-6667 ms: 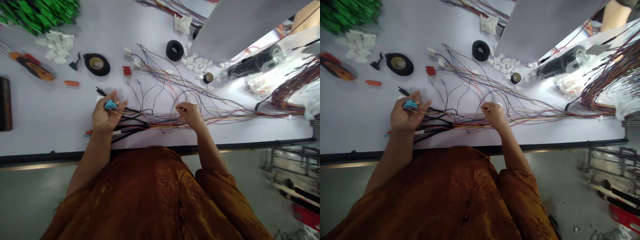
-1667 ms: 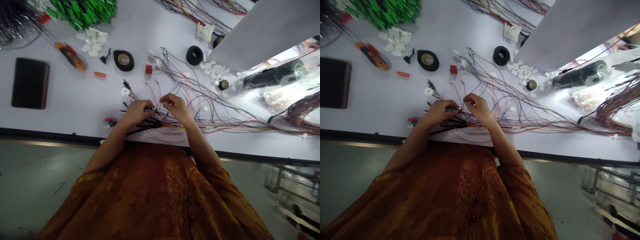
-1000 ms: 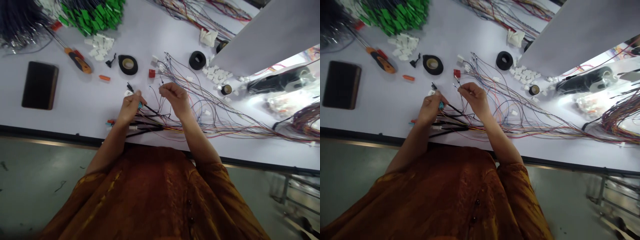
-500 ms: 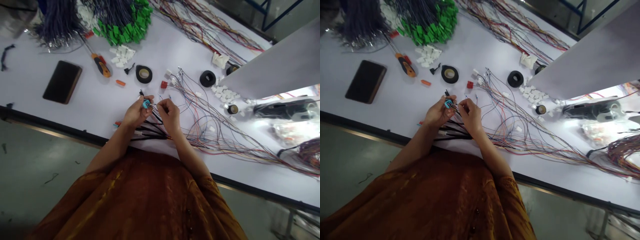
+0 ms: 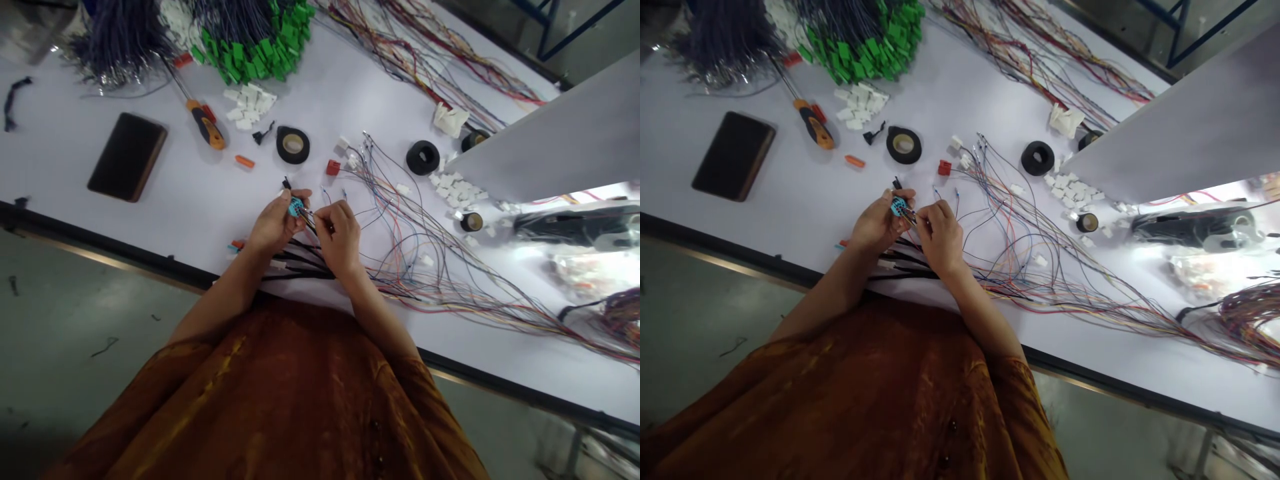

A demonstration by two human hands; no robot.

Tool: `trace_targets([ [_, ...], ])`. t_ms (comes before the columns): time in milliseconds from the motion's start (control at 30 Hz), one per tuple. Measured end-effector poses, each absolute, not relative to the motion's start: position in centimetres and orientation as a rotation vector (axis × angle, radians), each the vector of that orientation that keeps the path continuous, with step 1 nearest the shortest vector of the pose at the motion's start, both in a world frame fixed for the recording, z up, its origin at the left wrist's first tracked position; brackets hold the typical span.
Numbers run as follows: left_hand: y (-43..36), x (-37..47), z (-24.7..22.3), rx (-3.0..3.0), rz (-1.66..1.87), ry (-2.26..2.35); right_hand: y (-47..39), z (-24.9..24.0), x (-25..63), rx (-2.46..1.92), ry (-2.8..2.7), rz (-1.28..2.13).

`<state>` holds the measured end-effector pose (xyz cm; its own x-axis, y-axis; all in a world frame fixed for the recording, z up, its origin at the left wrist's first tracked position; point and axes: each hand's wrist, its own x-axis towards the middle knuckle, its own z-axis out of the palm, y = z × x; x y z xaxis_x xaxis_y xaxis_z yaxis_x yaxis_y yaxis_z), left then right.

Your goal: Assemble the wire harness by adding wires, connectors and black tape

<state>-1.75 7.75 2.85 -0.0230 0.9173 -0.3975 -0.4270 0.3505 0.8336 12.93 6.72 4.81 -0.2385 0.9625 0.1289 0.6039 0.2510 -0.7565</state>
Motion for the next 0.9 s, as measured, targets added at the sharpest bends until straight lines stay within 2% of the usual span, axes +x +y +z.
trace_targets([
  [333,7.3,-1.8,1.8,0.842,1.201,1.081,6.3,4.5,13.2,-1.3,-1.991,0.647],
  [667,6.6,-1.5,1.5,1.05,1.246,1.075,6.7,3.1,12.8,-1.243,-1.754,0.9],
  [900,6.2,-1.6,0.9,1.004,1.244,1.125,6.4,3.0,13.3,-1.258,-1.792,0.939],
])
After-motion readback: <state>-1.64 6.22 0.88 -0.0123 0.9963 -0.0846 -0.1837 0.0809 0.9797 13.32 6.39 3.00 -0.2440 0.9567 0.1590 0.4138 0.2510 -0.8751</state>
